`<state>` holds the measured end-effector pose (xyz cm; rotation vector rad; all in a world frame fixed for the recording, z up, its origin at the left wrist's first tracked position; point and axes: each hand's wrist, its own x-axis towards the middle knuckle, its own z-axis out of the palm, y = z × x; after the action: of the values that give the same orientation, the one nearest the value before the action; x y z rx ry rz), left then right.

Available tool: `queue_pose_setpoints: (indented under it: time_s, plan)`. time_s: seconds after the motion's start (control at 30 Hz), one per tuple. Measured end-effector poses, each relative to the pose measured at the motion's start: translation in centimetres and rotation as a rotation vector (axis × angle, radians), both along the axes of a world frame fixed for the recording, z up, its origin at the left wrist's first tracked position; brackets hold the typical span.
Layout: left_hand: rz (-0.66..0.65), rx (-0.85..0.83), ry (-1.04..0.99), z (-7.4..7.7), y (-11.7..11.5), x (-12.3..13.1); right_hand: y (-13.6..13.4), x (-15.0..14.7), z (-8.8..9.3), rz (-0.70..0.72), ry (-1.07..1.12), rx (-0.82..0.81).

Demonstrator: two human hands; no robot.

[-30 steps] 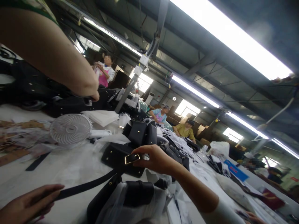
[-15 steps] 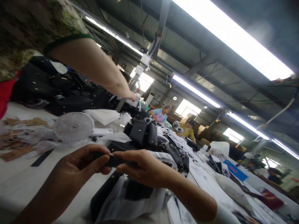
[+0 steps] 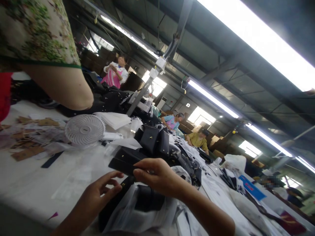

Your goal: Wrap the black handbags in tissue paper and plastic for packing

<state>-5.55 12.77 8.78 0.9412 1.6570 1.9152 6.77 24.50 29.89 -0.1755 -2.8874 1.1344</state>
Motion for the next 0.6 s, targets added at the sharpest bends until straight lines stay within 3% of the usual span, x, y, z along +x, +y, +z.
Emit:
queue_pose_setpoints:
  time_s: [0.13, 0.3, 0.37, 0.47, 0.53, 0.6]
  plan:
    - [-0.026, 0.069, 0.082, 2.3, 0.5, 0.8, -0.7, -1.6, -0.9, 0.110, 0.031, 0.022]
    - [0.007, 0.115, 0.004, 5.0, 1.2, 0.9, 0.2, -3.0, -1.1, 0.162, 0.147, 0.057]
    - [0.020, 0.136, -0.108, 5.0, 1.1, 0.6, 1.3, -2.3, -0.9, 0.065, 0.252, 0.125]
    - [0.056, 0.175, -0.284, 3.8, 0.6, 0.0, 3.1, 0.1, -2.5, -0.249, 0.304, 0.137]
    - [0.070, 0.186, -0.352, 2.8, 0.3, -0.3, 3.9, 2.2, -5.6, -0.419, 0.178, -0.066]
    - [0.088, 0.198, -0.433, 2.0, 0.1, -0.5, 4.3, 3.9, -9.5, -0.504, 0.022, -0.299]
